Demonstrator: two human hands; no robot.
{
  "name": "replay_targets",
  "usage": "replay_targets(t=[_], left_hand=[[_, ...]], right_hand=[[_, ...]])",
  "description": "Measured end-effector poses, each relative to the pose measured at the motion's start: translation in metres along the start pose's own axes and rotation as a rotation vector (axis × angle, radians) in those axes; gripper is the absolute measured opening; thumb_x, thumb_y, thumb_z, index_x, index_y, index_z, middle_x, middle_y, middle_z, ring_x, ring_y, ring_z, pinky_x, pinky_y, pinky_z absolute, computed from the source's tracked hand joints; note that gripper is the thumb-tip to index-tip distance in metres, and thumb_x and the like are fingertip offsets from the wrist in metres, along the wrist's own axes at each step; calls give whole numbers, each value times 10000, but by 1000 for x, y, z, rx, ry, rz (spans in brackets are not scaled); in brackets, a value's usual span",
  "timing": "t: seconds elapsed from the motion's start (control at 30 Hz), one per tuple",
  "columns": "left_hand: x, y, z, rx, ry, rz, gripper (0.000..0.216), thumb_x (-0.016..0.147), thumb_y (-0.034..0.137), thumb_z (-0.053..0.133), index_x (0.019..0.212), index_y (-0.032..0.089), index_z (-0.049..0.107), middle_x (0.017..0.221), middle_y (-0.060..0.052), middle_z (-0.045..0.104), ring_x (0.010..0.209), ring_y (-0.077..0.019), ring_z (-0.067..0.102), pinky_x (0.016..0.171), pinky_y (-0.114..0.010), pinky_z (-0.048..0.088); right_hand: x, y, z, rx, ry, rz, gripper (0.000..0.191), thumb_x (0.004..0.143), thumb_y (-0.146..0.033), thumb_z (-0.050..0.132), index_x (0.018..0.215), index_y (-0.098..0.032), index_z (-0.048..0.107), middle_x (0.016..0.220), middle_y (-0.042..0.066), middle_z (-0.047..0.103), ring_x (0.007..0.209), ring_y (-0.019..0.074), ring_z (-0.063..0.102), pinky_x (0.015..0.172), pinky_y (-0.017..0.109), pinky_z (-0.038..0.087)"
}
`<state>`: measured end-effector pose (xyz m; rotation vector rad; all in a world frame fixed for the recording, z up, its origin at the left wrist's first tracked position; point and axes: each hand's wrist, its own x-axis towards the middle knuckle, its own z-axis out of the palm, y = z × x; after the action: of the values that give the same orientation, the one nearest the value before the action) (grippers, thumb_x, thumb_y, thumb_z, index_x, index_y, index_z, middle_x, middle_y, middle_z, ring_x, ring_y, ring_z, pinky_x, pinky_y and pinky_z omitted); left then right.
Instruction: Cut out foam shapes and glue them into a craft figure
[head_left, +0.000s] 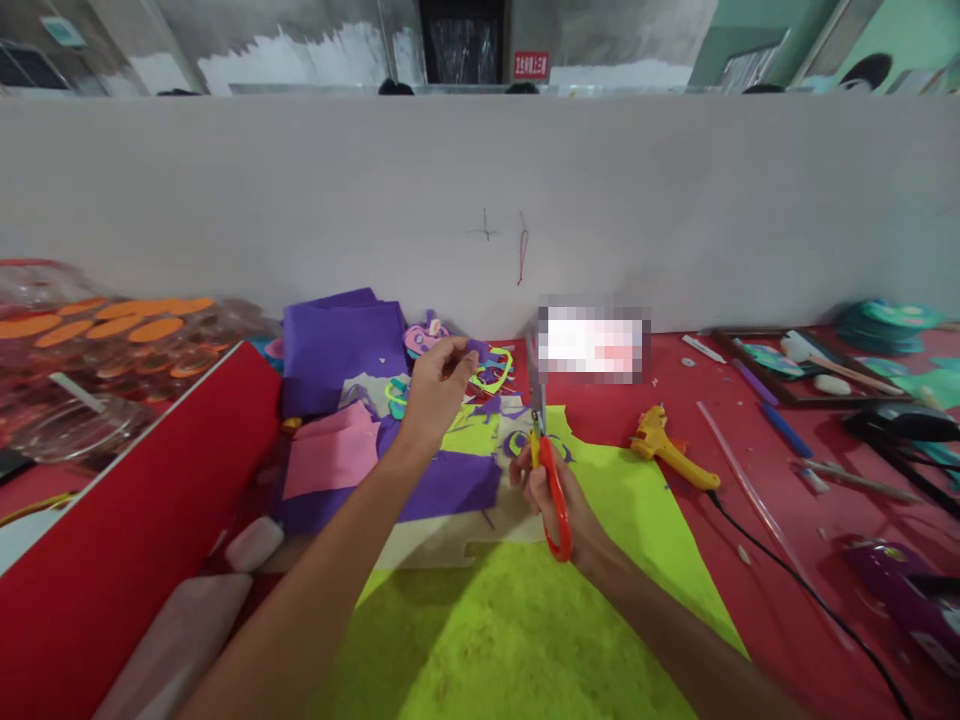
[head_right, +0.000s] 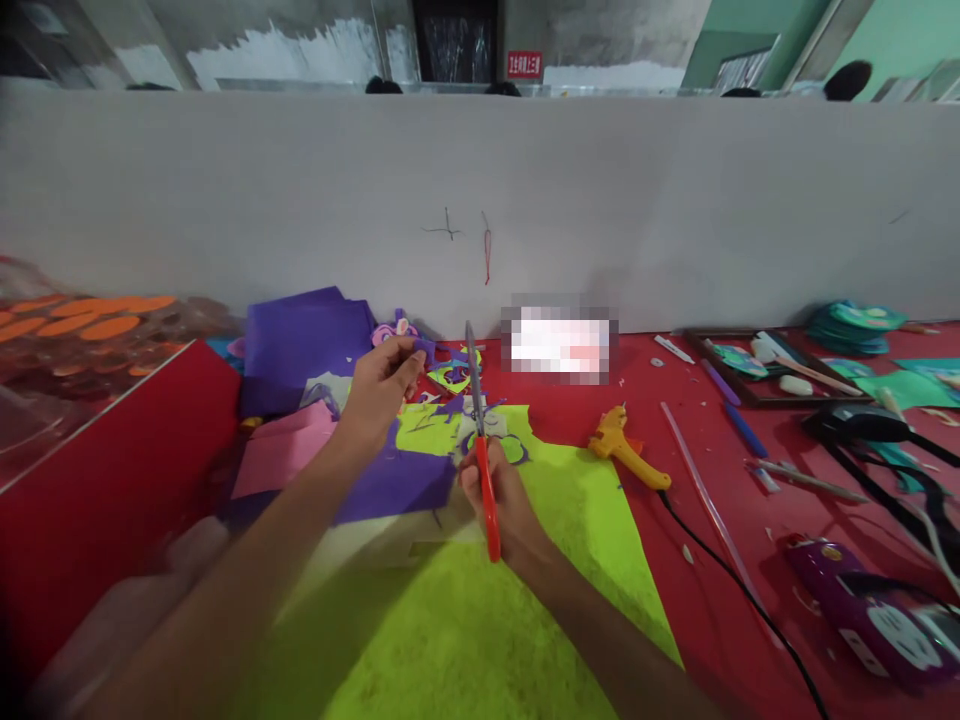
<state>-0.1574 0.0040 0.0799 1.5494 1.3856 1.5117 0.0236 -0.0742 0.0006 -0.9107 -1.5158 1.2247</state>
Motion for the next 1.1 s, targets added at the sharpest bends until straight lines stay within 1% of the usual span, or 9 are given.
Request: replay_targets(t=[0.07, 0.13, 0.23, 0.33, 0.5, 0.7, 0.87, 0.97, 1.1], left_hand=[[-6, 13, 0, -8, -5, 33, 107, 884, 260, 571, 799, 206, 535, 638, 39, 406, 523, -91, 367, 471, -233, 304], [-12, 25, 1, 2, -27, 49, 163, 918, 285, 549, 775, 211, 521, 617, 36, 394, 521, -97, 356, 472, -242, 295], [-22, 40, 2, 12, -48, 61, 230, 939, 302, 550, 736, 212, 489, 600, 36, 378, 514, -100, 335, 465, -254, 271], [-29, 48, 3, 39, -61, 80, 257, 943, 301, 560, 719, 208, 474, 604, 36, 363, 517, -97, 324, 471, -261, 257], [-34, 51, 5, 73, -71, 92, 233, 934, 282, 558, 725, 211, 484, 621, 32, 395, 531, -102, 355, 489, -261, 286], [-39, 48, 9, 108, -102, 99, 239, 943, 309, 567, 733, 207, 516, 601, 39, 420, 516, -98, 365, 481, -253, 292], [-44, 51, 12, 129, -104, 135, 224, 941, 252, 568, 730, 194, 517, 600, 49, 449, 525, -83, 394, 504, -235, 310], [-44, 54, 13, 129, -114, 136, 203, 942, 240, 565, 749, 184, 544, 608, 53, 479, 531, -76, 407, 515, -224, 322], [-44, 56, 13, 126, -117, 126, 206, 946, 238, 565, 750, 176, 549, 606, 57, 478, 531, -69, 404, 517, -217, 323]], right_hand=[[0, 0, 1, -40, 13, -44, 548, 944, -748, 353, 942, -228, 525, 818, 37, 606, 510, 125, 445, 440, 272, 427], [-1, -2, 0, -67, -3, -61, 552, 949, -751, 345, 945, -228, 523, 837, 39, 606, 547, 130, 463, 465, 270, 439], [-2, -5, -1, -37, -57, -33, 576, 917, -792, 372, 913, -231, 502, 805, 26, 579, 584, 138, 478, 477, 258, 430], [-4, -9, -1, -13, -76, -10, 573, 905, -799, 397, 903, -234, 487, 794, 14, 553, 582, 135, 463, 484, 255, 419], [-6, -12, -1, -22, -99, 12, 561, 925, -782, 380, 925, -233, 494, 778, -4, 505, 570, 131, 445, 503, 262, 414], [-6, -4, 0, 61, -105, 8, 570, 899, -799, 424, 922, -234, 497, 806, 5, 526, 573, 129, 427, 499, 267, 397], [-4, -5, 1, 88, -101, 25, 603, 871, -826, 442, 924, -228, 502, 788, -3, 506, 565, 122, 425, 490, 264, 394], [-4, -5, 0, 90, -93, 14, 616, 862, -836, 445, 912, -224, 499, 776, -2, 489, 594, 129, 422, 491, 259, 384], [-4, -3, -2, 88, -108, 2, 596, 872, -821, 454, 909, -227, 492, 757, -10, 473, 594, 128, 399, 497, 259, 370]])
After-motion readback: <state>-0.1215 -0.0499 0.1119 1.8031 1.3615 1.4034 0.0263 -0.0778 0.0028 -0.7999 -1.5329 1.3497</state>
